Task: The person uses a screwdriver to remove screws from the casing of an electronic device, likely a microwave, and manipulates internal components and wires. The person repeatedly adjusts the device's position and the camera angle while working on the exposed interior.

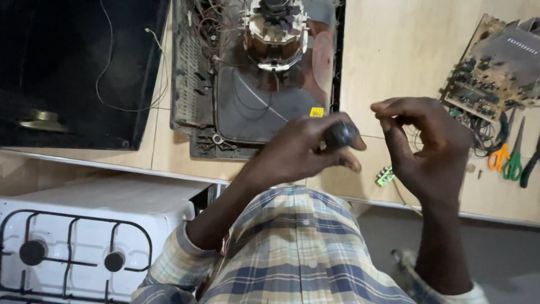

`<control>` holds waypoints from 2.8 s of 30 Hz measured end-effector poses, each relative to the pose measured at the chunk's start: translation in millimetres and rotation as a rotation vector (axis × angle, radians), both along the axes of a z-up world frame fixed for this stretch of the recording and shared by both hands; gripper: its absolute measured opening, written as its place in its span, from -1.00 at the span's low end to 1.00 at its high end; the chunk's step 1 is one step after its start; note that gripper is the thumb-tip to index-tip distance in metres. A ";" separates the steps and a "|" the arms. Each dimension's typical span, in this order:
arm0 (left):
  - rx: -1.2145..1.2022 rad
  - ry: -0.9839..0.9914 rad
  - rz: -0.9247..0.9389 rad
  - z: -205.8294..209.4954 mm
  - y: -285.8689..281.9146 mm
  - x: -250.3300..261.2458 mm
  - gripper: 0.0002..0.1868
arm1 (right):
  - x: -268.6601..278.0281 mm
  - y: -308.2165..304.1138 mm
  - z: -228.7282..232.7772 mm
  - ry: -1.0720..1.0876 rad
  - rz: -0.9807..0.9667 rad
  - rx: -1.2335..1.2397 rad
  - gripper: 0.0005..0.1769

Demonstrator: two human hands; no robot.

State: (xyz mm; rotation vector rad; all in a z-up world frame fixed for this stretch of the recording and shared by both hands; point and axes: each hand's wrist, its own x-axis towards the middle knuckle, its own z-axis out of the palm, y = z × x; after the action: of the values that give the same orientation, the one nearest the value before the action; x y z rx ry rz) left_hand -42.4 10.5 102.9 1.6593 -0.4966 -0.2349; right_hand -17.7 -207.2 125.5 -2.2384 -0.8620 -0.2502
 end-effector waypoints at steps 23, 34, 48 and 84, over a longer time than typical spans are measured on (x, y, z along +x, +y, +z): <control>-0.572 0.021 0.253 11.2 18.4 -9.5 -0.78 | -31.7 -12.0 -100.9 0.626 -0.214 0.148 -0.83; -0.680 0.160 0.375 10.6 1.4 -15.2 -0.59 | -37.0 -47.4 -98.7 0.671 -0.129 0.322 -0.82; -0.560 0.166 0.345 -5.9 1.5 -11.8 -0.53 | -41.7 -258.1 -229.8 0.060 -1.186 0.070 -0.93; -0.137 0.171 0.160 -47.0 -1.4 -14.9 -0.71 | -49.1 -45.2 -95.0 0.266 -0.545 0.132 -0.95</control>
State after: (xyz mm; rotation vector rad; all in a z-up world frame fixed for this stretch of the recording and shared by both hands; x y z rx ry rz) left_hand -57.3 9.0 56.0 1.5208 -0.2444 -0.2177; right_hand -66.8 -252.4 30.5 -2.2734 -0.0816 -0.2413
